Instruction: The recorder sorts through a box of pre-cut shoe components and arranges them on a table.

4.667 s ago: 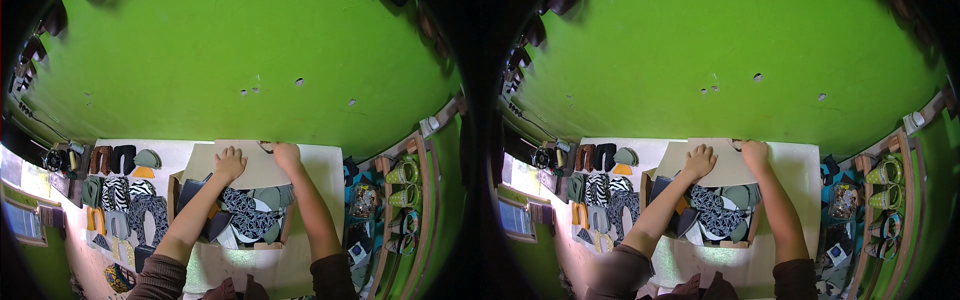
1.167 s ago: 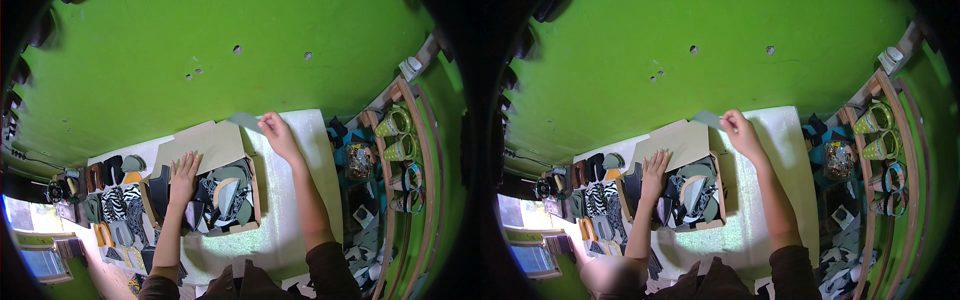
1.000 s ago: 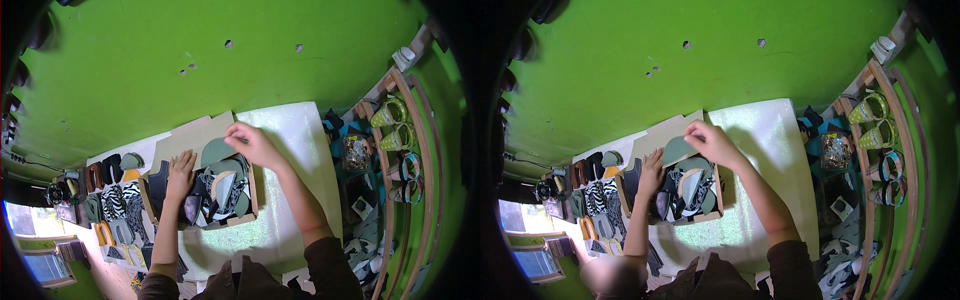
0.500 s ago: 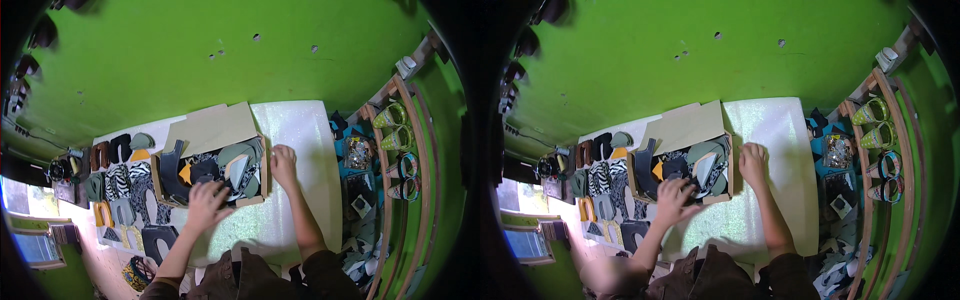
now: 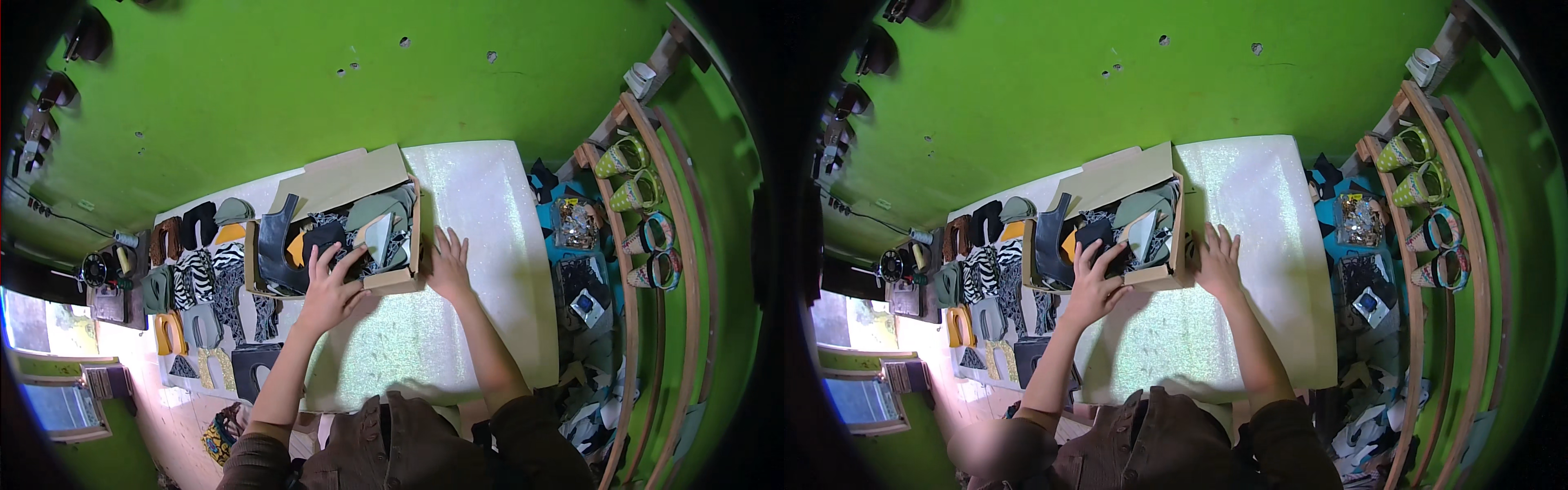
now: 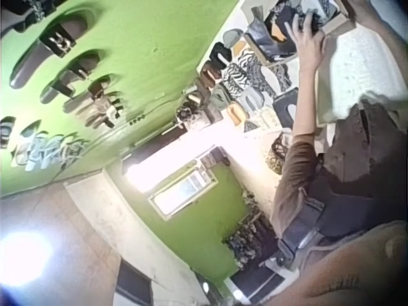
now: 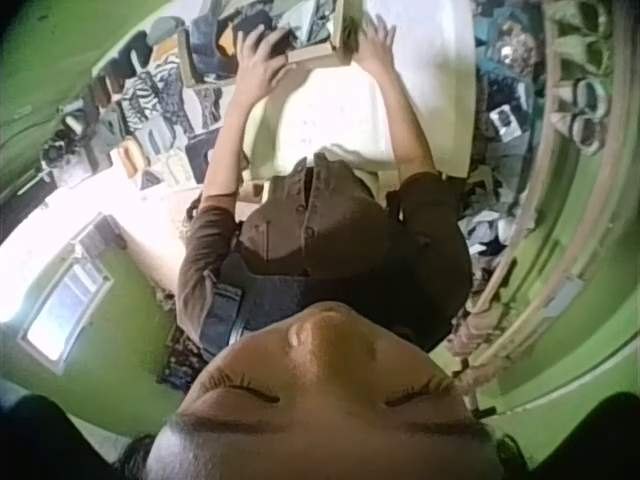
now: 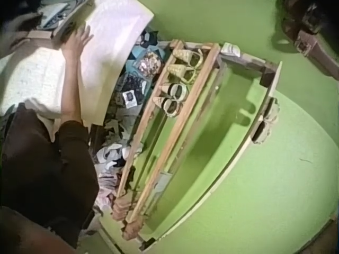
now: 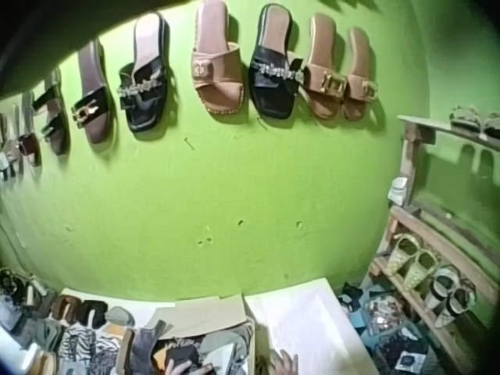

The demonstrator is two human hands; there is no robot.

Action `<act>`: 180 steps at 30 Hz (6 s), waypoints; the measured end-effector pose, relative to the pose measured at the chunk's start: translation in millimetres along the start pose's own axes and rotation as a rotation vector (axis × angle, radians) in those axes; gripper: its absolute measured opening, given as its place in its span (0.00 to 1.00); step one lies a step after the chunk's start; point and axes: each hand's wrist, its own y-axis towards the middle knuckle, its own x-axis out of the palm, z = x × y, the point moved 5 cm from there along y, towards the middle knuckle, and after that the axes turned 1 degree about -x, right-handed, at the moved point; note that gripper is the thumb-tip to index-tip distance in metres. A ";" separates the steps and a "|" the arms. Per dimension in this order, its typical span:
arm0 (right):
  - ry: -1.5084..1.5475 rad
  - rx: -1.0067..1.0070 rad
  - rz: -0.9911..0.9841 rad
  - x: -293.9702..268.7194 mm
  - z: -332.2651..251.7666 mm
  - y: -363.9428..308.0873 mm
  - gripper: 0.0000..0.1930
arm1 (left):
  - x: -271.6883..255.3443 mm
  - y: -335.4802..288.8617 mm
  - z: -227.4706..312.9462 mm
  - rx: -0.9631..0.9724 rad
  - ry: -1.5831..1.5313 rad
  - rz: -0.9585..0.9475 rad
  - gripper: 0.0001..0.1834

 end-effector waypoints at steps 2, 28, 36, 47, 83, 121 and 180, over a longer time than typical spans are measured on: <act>0.003 0.002 -0.021 2.6 -7.9 2.6 0.41 | -2.4 -1.0 1.4 -0.010 -0.013 -0.016 0.13; 0.365 0.292 0.147 -4.3 14.5 19.8 0.16 | -14.3 -9.9 -2.6 -0.041 -0.016 0.074 0.13; 1.174 0.183 0.436 -86.8 14.7 30.6 0.25 | 29.0 -5.4 21.5 0.033 0.018 0.067 0.07; 0.926 -0.140 0.120 -100.5 -64.1 47.0 0.28 | 32.0 -34.1 38.2 -0.002 0.125 0.168 0.10; 0.196 -0.520 -0.032 -35.0 -179.3 20.7 0.19 | -11.1 -77.6 -43.9 -0.475 -0.218 0.400 0.18; 1.170 -0.283 0.488 -127.1 -123.8 -27.4 0.16 | -64.1 -86.5 -73.2 -0.626 -1.041 0.551 0.12; 0.013 -0.116 0.260 105.5 -384.1 -150.6 0.35 | -35.1 -368.5 -159.3 -0.645 -0.433 0.032 0.33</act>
